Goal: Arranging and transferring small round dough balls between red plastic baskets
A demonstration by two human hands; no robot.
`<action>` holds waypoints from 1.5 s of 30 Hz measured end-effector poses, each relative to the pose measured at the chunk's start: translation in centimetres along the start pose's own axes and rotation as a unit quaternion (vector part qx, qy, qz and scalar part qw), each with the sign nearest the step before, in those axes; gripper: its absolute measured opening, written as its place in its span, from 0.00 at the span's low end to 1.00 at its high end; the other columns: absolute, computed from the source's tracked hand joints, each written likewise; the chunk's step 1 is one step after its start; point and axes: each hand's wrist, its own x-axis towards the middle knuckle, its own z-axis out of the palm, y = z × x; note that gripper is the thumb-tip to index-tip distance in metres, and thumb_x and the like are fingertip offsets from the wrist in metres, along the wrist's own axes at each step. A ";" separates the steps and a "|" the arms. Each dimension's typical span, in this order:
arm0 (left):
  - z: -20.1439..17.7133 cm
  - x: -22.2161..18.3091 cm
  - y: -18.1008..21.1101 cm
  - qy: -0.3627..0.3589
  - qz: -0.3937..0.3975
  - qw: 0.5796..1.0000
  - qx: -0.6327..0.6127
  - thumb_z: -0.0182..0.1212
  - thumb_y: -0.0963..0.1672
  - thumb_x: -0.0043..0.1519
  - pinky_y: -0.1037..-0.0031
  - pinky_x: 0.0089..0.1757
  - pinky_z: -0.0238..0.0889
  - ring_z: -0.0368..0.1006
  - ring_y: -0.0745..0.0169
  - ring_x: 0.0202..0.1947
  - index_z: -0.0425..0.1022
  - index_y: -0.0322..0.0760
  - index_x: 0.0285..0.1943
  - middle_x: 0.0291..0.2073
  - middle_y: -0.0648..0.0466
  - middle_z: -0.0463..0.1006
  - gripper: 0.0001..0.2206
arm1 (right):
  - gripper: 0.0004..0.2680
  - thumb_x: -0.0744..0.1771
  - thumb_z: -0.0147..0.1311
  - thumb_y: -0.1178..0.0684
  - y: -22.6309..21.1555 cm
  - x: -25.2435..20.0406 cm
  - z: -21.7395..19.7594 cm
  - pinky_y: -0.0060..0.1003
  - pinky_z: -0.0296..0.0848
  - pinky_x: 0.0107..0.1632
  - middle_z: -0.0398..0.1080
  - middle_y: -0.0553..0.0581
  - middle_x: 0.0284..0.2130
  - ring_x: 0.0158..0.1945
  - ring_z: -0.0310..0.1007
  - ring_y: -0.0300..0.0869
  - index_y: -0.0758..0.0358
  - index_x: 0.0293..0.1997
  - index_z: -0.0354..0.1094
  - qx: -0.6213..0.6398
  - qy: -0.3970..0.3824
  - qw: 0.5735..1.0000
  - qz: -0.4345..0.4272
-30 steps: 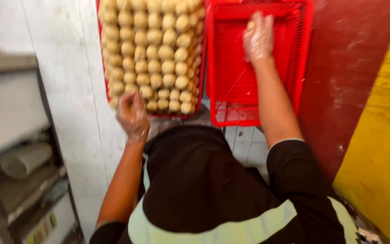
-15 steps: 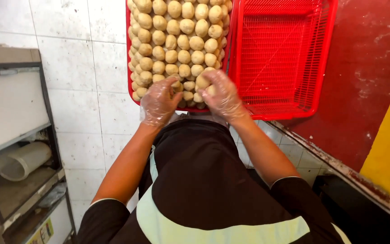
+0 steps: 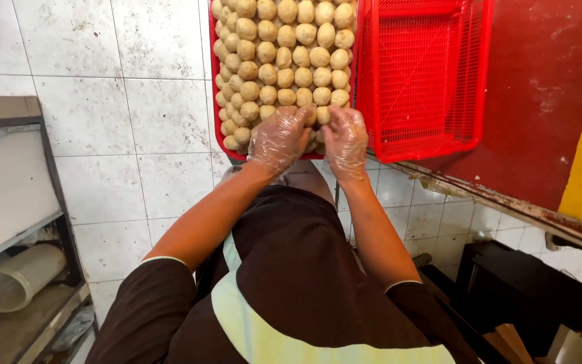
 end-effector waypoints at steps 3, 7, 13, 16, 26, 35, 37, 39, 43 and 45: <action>1.1 -1.9 -0.1 0.023 -0.019 0.995 -0.100 0.67 0.47 0.48 0.71 0.44 0.68 0.73 0.59 0.42 0.72 0.51 0.47 0.34 0.58 0.74 0.18 | 0.15 0.60 0.57 0.71 -1.4 -0.1 -0.6 0.45 0.78 0.46 0.64 0.71 0.41 0.45 0.72 0.64 0.77 0.51 0.65 0.081 -0.003 0.996 0.048; -2.4 -2.5 1.1 -0.044 -0.142 0.951 -0.272 0.62 0.42 0.48 0.62 0.42 0.69 0.74 0.54 0.39 0.68 0.51 0.53 0.31 0.57 0.73 0.22 | 0.15 0.61 0.63 0.64 -1.6 -1.2 -2.6 0.39 0.79 0.43 0.68 0.66 0.40 0.43 0.75 0.57 0.71 0.51 0.67 0.062 0.030 0.996 0.050; -4.0 -3.2 5.1 -0.124 -0.151 0.920 -0.340 0.52 0.36 0.47 0.53 0.50 0.66 0.68 0.38 0.52 0.55 0.44 0.65 0.51 0.45 0.71 0.32 | 0.15 0.63 0.62 0.58 -0.2 -4.7 -3.8 0.30 0.80 0.39 0.71 0.57 0.40 0.39 0.74 0.39 0.63 0.54 0.66 0.275 -0.039 0.941 0.195; -3.2 -3.3 7.6 -0.162 -0.123 0.907 -0.368 0.57 0.39 0.54 0.52 0.56 0.61 0.65 0.35 0.58 0.48 0.46 0.71 0.59 0.40 0.66 0.34 | 0.18 0.61 0.64 0.61 -0.5 -5.0 -5.0 0.29 0.79 0.37 0.67 0.55 0.45 0.38 0.75 0.38 0.64 0.56 0.66 0.344 -0.119 0.912 0.189; 2.6 -4.3 12.7 -0.095 -0.139 0.861 -0.480 0.66 0.38 0.54 0.61 0.44 0.74 0.72 0.36 0.49 0.51 0.35 0.71 0.57 0.35 0.66 0.36 | 0.21 0.66 0.57 0.58 6.3 -3.5 -12.3 0.43 0.78 0.50 0.62 0.69 0.53 0.49 0.73 0.51 0.65 0.65 0.51 0.417 0.043 0.841 0.342; 4.8 -4.8 13.9 -0.135 -0.169 0.895 -0.390 0.72 0.43 0.50 0.67 0.41 0.75 0.78 0.53 0.42 0.73 0.44 0.57 0.44 0.50 0.80 0.24 | 0.14 0.62 0.63 0.57 9.6 -7.0 -14.9 0.31 0.80 0.31 0.65 0.59 0.36 0.33 0.72 0.41 0.65 0.49 0.63 0.326 0.266 0.815 0.399; 4.7 -4.2 14.1 -0.145 -0.164 0.898 -0.381 0.72 0.43 0.50 0.67 0.41 0.75 0.78 0.53 0.42 0.73 0.45 0.56 0.43 0.50 0.80 0.23 | 0.18 0.61 0.65 0.57 10.9 -7.4 -14.0 0.30 0.79 0.29 0.62 0.57 0.37 0.32 0.70 0.41 0.63 0.51 0.59 0.332 0.304 0.787 0.421; 4.3 -3.5 14.4 -0.156 -0.153 0.901 -0.376 0.72 0.43 0.51 0.67 0.41 0.75 0.78 0.53 0.42 0.73 0.44 0.56 0.43 0.50 0.80 0.22 | 0.19 0.61 0.66 0.55 11.5 -7.2 -13.2 0.31 0.78 0.27 0.59 0.57 0.37 0.31 0.70 0.41 0.59 0.51 0.57 0.431 0.322 0.712 0.452; 3.0 -2.2 14.6 -0.186 -0.106 0.899 -0.382 0.70 0.42 0.52 0.63 0.42 0.74 0.78 0.48 0.42 0.73 0.39 0.56 0.43 0.44 0.80 0.22 | 0.30 0.59 0.68 0.57 13.1 -5.5 -11.4 0.34 0.76 0.26 0.56 0.63 0.41 0.28 0.66 0.43 0.59 0.61 0.45 0.501 0.362 0.617 0.487; 2.5 -1.7 14.0 -0.191 -0.078 0.900 -0.384 0.70 0.43 0.52 0.64 0.41 0.74 0.78 0.48 0.41 0.73 0.38 0.55 0.42 0.45 0.80 0.21 | 0.35 0.56 0.69 0.63 15.8 -5.0 -9.3 0.46 0.77 0.36 0.58 0.66 0.46 0.34 0.71 0.51 0.55 0.63 0.43 0.520 0.412 0.582 0.471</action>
